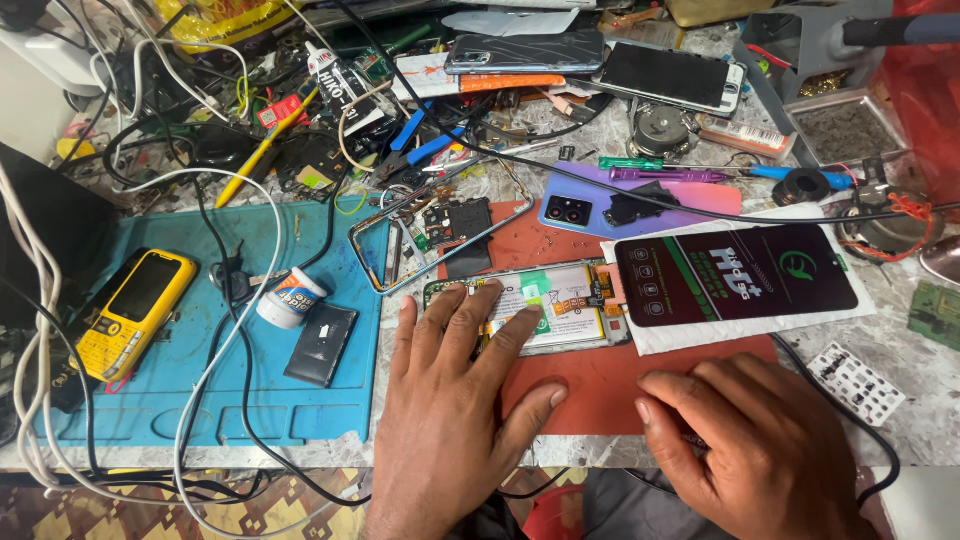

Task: The person works on a disassembled smartphone, connecting and disconnecting ribbon cables and testing the display. They handle the phone's internal components, a replacement screen, and a metal frame, using a prying tool to adjust parts.

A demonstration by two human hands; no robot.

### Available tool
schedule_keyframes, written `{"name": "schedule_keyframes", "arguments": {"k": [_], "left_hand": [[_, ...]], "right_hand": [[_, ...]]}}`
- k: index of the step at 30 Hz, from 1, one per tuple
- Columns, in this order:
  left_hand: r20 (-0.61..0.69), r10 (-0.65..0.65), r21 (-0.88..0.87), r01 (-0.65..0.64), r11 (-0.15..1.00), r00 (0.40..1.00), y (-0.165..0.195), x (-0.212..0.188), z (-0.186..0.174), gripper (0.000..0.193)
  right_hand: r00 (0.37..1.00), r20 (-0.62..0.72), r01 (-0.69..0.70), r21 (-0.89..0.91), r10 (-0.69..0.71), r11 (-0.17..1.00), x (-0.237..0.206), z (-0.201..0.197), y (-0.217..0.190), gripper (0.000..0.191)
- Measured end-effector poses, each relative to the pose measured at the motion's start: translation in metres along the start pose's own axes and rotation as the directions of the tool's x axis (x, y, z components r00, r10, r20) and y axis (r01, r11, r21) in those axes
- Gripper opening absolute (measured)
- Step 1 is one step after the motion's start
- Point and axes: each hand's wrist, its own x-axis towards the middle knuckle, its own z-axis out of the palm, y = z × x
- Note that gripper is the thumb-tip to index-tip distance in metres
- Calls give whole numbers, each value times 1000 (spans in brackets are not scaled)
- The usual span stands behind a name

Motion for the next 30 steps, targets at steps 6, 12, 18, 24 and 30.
{"name": "schedule_keyframes", "arguments": {"k": [6, 12, 18, 24, 30], "left_hand": [[3, -7, 9, 7, 1000, 1000, 1, 1, 2, 58], [5, -5, 11, 5, 1000, 1000, 2, 1, 2, 58], [5, -3, 1, 3, 1000, 1000, 1, 0, 1, 58], [7, 1, -3, -1, 1000, 1000, 2, 1, 1, 57], [5, -7, -11, 7, 1000, 1000, 2, 0, 0, 57]], "right_hand": [[1000, -2, -7, -5, 7, 1000, 0, -1, 1, 12], [1000, 0, -11, -6, 11, 1000, -1, -2, 1, 12], [1000, 2, -2, -4, 2, 1000, -1, -2, 1, 12], [1000, 3, -4, -1, 4, 1000, -1, -2, 1, 12], [1000, 12, -1, -6, 1, 1000, -2, -1, 1, 13]]}}
